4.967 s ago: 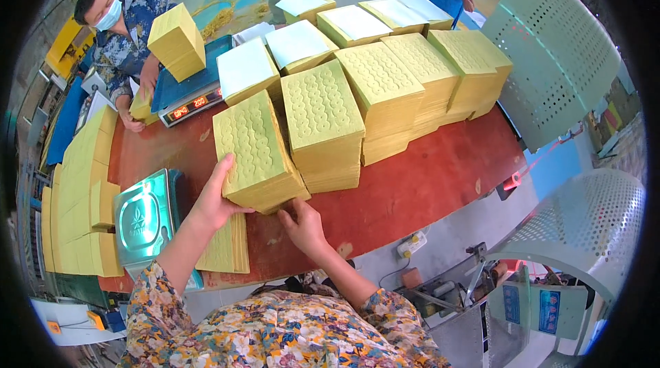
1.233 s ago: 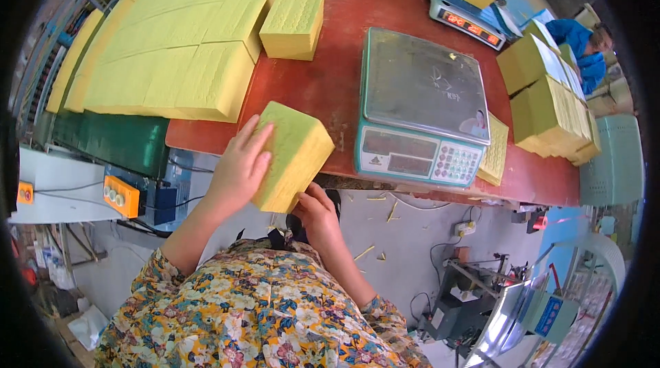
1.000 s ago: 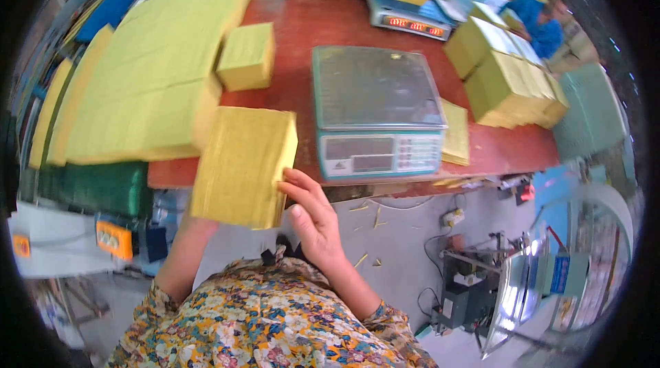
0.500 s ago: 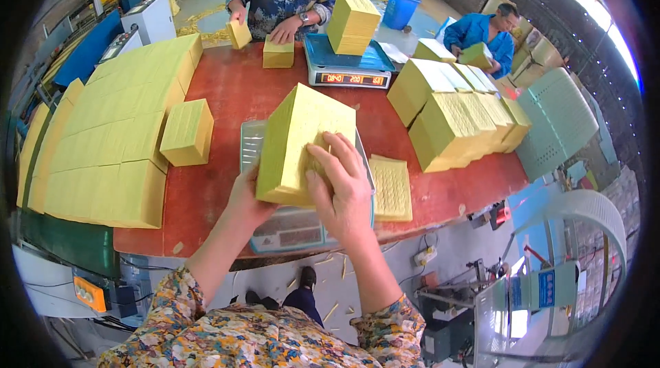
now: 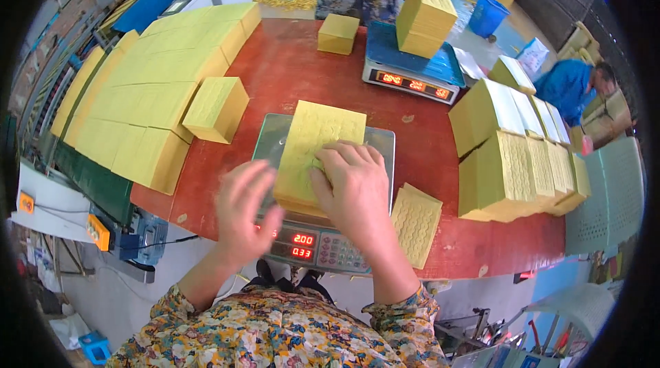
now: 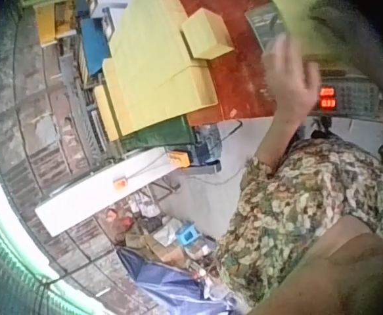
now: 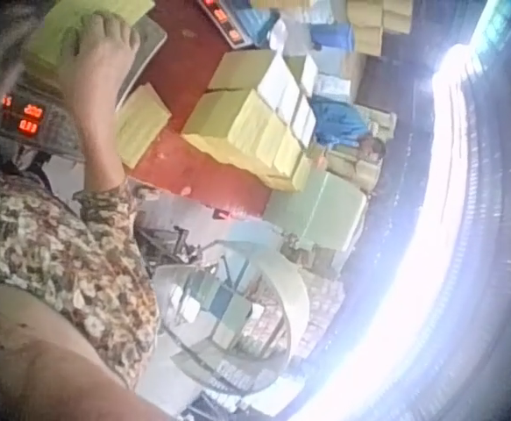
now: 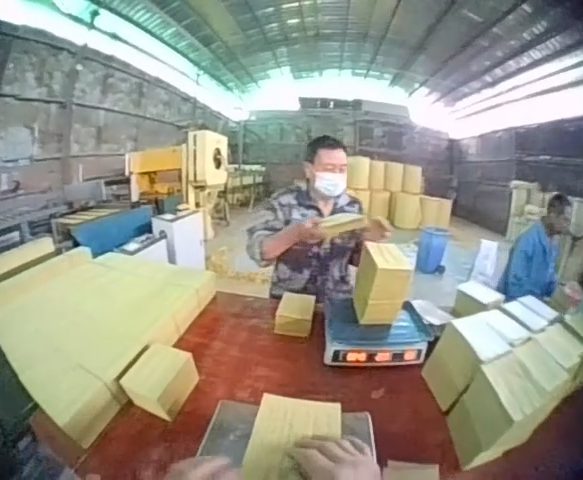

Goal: Weighing stacks of yellow paper on a digital scale and trimming the edges with scissors.

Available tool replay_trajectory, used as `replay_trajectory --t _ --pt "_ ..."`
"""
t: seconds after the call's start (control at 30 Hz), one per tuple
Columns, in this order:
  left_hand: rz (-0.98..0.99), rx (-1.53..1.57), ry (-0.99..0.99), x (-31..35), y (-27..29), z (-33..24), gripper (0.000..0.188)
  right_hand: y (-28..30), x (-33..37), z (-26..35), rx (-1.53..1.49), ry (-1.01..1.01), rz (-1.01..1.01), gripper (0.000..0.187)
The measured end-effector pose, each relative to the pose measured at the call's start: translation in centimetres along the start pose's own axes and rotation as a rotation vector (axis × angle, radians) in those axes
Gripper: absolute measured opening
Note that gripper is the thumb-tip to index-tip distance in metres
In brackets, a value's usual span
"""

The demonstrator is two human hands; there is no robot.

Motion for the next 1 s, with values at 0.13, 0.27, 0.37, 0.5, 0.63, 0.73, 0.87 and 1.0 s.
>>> replay_trajectory --t 0.13,0.27,0.37,0.5,0.63,0.73,0.87,1.0 --pt "0.191 -0.001 -0.064 0.7 -2.2 -1.7 0.052 -0.7 -0.5 0.5 -0.055 0.008 0.051 0.014" --pt "0.144 0.134 -0.104 1.1 -2.0 -0.8 0.055 -0.4 -0.5 3.4 -0.045 0.033 0.012 0.018" --pt "0.085 0.274 -0.087 2.3 0.1 1.2 0.046 -2.6 -0.8 8.6 -0.226 0.102 -0.020 0.023" --pt "-0.027 0.386 0.077 3.3 3.5 9.2 0.042 -10.3 -3.9 14.3 -0.258 0.218 0.109 0.029" --pt "0.100 0.078 0.291 3.7 4.6 21.9 0.046 -20.4 -10.8 16.5 -0.142 0.125 -0.019 0.042" --pt "0.074 -0.185 0.177 2.3 4.4 25.8 0.051 -27.7 -17.5 14.0 -0.026 0.072 -0.103 0.047" --pt "0.152 -0.238 0.114 1.7 1.8 28.1 0.052 -34.5 -23.9 5.3 0.178 -0.161 0.105 0.047" --pt "0.221 -0.240 0.144 3.6 3.0 30.3 0.040 -36.6 -23.6 4.2 0.284 -0.378 0.529 0.051"
Point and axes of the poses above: each hand's wrist, its own x-axis away from the middle knuckle, its own y-axis out of the back of the hand, z = x × y, the point moved 6 cm from there along -x, towards the middle knuckle, and after that the axes turned 6 degrees about -y, right-handed, at the moved point
